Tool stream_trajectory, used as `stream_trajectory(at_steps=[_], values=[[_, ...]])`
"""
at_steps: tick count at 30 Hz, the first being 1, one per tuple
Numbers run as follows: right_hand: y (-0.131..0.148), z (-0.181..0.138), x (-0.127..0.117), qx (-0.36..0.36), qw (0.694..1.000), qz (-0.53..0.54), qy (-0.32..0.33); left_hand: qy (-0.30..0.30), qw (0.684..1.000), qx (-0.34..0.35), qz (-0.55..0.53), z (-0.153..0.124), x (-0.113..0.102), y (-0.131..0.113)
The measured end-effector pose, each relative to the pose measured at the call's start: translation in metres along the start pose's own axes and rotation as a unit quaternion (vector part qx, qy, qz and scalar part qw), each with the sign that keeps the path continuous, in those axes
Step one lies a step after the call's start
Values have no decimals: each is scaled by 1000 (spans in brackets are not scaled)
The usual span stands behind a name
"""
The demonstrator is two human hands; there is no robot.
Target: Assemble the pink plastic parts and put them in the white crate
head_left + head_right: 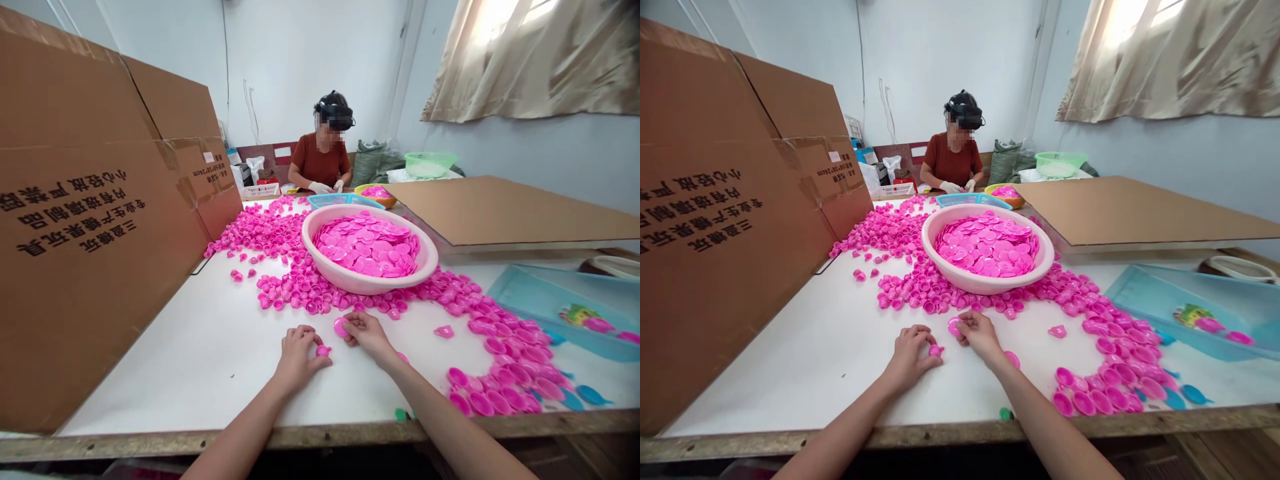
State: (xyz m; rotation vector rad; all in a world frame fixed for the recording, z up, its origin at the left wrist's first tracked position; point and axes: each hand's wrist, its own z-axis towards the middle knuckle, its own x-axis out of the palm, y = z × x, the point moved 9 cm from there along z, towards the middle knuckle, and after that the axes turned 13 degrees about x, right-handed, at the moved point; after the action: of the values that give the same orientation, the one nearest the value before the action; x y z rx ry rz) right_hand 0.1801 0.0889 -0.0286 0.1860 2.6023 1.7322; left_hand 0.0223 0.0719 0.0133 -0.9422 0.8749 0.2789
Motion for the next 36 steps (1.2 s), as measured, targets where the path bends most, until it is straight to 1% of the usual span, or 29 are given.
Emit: stream_trajectory(at_steps=[2, 4, 6, 8, 11, 14, 16, 18, 20, 22, 24, 26, 27, 29, 32, 36], values=[[0, -3, 13, 11, 999, -6, 46, 13, 999, -16, 31, 0, 2, 6], [-4, -6, 34, 32, 993, -42, 106, 18, 999, -29, 40, -1, 5, 11], [-10, -7, 50, 51, 985, -94, 135, 15, 998, -33, 44, 0, 6, 13], [-14, -6, 56, 59, 979, -147, 127, 12, 998, -33, 42, 0, 7, 13], [-14, -2, 59, 46, 966, -235, 101, 14, 999, -34, 38, -1, 4, 14], [-13, 1, 61, 53, 950, -290, 99, 47, 998, -25, 16, 0, 5, 13], [-15, 3, 62, 83, 946, -296, 104, 46, 998, -34, -13, 3, 4, 14], [-18, 4, 63, 118, 942, -295, 106, 4, 997, -80, -17, 9, -2, 20], [-20, 4, 62, 143, 940, -290, 110, -45, 990, -129, 24, 15, -6, 26], [-19, 4, 61, 144, 946, -264, 124, -60, 983, -154, 86, 22, -5, 27], [-18, 2, 63, 150, 947, -225, 171, -48, 977, -161, 131, 26, 0, 26], [-18, -1, 65, 173, 940, -202, 216, -32, 974, -165, 154, 26, 5, 26], [-19, -1, 65, 187, 933, -205, 228, -29, 973, -163, 162, 26, 7, 25], [-19, 1, 65, 207, 924, -230, 226, -32, 972, -151, 177, 26, 7, 23], [-19, 5, 65, 214, 920, -250, 211, -32, 972, -137, 190, 28, 8, 20], [-20, 6, 62, 196, 937, -224, 185, -23, 972, -126, 196, 29, 7, 12]])
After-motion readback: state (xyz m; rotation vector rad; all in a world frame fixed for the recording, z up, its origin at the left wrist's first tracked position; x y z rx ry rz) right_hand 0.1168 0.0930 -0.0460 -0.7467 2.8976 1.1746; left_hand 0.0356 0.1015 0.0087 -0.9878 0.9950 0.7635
